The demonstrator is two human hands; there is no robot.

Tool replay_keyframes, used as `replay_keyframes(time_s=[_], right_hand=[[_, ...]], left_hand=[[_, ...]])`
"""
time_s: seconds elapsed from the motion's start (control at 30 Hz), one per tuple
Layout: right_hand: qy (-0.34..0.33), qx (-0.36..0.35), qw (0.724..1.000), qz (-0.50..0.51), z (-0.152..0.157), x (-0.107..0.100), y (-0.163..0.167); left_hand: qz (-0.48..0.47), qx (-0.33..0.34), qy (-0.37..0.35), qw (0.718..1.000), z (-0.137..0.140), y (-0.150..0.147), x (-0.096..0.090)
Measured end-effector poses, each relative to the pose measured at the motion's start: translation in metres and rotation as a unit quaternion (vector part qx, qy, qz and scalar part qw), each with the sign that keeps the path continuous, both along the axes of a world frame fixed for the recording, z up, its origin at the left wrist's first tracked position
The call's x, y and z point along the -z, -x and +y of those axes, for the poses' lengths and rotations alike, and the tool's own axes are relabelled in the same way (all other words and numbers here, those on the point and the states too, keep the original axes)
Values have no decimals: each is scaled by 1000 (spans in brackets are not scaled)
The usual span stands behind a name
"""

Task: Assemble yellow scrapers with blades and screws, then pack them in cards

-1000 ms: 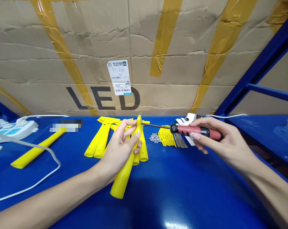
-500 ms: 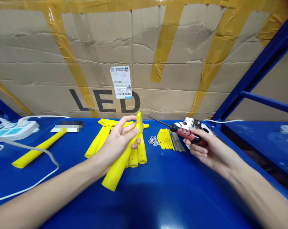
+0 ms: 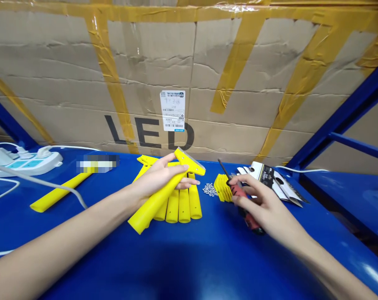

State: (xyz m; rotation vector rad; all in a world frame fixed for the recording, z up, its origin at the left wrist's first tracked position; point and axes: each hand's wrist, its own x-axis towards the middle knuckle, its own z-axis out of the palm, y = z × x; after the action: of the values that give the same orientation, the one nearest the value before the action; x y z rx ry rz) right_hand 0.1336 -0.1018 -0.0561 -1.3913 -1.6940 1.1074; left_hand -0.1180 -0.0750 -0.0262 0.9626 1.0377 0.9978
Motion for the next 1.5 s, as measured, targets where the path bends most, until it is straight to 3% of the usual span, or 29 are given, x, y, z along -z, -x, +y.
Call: replay_keyframes(time_s=[0.17, 0.4, 0.57, 0.67, 0.83, 1.0, 1.07, 1.13, 1.17, 1.23, 1.37, 1.5], right_hand=[[-99, -113, 965, -214, 0, -7, 14], [-128, -109, 961, -219, 21, -15, -18], [-71, -235, 936, -250, 23, -20, -43], [-71, -277, 924, -255, 17, -18, -50], [-74, -278, 926, -246, 13, -9, -54], [-79, -261, 938, -214, 14, -14, -58], [-110, -233, 947, -194, 17, -17, -64], [-177, -157, 955, -181, 21, -16, -72], [-224, -100, 951, -188, 24, -13, -76], [-324, 0, 915, -239, 32, -5, -84], [-352, -26, 858, -372, 45, 16, -92], [-331, -47, 847, -414, 50, 24, -90]], left_hand=[[71, 51, -53, 995, 3, 15, -6], [162, 102, -125, 973, 9, 35, -16], [226, 102, -138, 959, 9, 33, -21], [238, 95, -144, 956, 7, 25, -22], [203, 110, -140, 963, 5, 1, -21], [177, 119, -128, 969, 8, -36, -16], [176, 128, -128, 968, 11, -51, -13], [182, 136, -133, 965, 14, -65, -10], [184, 141, -138, 963, 16, -72, -9], [185, 157, -147, 959, 19, -83, -6], [180, 168, -141, 959, 21, -96, -6], [185, 145, -121, 964, 19, -97, -7]])
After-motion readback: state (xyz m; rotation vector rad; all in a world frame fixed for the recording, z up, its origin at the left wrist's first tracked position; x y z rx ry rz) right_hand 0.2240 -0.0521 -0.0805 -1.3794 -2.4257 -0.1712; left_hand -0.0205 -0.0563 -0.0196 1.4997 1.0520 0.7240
